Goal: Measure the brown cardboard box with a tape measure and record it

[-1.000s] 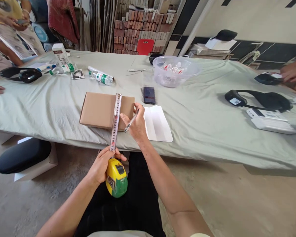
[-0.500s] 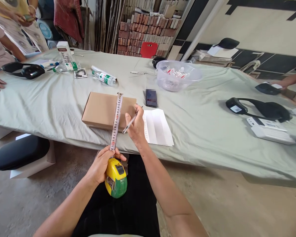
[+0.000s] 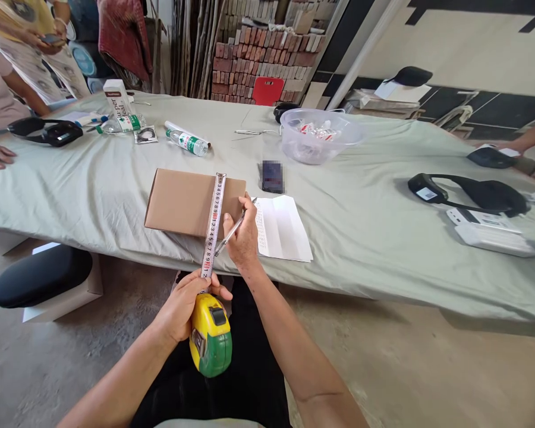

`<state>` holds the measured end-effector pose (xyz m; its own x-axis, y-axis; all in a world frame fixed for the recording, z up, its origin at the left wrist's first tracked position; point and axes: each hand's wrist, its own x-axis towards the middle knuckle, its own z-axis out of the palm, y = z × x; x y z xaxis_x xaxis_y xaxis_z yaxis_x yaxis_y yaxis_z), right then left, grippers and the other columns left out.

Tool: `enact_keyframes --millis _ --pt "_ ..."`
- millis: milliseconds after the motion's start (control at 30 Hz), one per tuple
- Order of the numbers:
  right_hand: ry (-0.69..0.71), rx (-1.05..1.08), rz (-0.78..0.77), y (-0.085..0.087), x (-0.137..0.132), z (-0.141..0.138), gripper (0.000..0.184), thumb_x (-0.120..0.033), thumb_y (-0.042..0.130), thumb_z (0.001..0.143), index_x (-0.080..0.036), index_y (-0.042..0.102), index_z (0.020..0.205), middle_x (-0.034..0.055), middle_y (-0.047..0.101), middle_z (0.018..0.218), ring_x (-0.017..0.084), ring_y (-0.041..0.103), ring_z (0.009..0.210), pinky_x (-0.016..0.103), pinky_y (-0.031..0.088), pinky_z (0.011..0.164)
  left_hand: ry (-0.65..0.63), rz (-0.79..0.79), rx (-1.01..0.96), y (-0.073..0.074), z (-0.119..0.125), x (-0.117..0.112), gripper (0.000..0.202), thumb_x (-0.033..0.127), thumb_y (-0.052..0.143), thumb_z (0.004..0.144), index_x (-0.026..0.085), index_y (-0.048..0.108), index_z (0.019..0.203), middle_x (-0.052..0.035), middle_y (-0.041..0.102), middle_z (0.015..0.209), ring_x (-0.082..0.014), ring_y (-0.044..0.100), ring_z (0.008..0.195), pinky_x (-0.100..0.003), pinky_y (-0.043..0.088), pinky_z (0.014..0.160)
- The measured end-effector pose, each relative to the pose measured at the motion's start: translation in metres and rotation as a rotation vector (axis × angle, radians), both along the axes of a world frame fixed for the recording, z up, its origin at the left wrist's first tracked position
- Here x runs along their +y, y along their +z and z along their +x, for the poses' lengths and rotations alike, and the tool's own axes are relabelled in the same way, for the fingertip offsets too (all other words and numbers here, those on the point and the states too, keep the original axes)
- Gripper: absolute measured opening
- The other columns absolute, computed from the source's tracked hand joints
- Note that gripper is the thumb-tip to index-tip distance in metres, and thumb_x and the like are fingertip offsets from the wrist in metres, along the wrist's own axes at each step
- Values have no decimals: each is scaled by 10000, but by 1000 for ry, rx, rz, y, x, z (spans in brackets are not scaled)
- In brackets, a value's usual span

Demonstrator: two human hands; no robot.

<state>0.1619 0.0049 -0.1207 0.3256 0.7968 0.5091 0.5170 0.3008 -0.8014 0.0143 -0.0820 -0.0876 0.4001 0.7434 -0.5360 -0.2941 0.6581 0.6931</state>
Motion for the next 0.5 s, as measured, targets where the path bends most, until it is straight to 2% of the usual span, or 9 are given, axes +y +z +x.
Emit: enact_keyframes --millis 333,500 --pt "20 54 -51 2 3 4 419 -335 492 884 -225 384 1273 160 445 1443 272 400 1386 503 375 1113 34 63 86 -23 0 5 161 309 626 748 170 557 793 -82 734 720 -160 638 551 -254 487 551" --pt "17 58 -48 3 2 2 419 -339 494 884 -227 391 1274 148 463 1419 273 403 1379 492 379 1109 24 90 95 -26 -1 5 150 310 606 774 171 562 809 -79 736 737 -157 639 557 -254 488 557"
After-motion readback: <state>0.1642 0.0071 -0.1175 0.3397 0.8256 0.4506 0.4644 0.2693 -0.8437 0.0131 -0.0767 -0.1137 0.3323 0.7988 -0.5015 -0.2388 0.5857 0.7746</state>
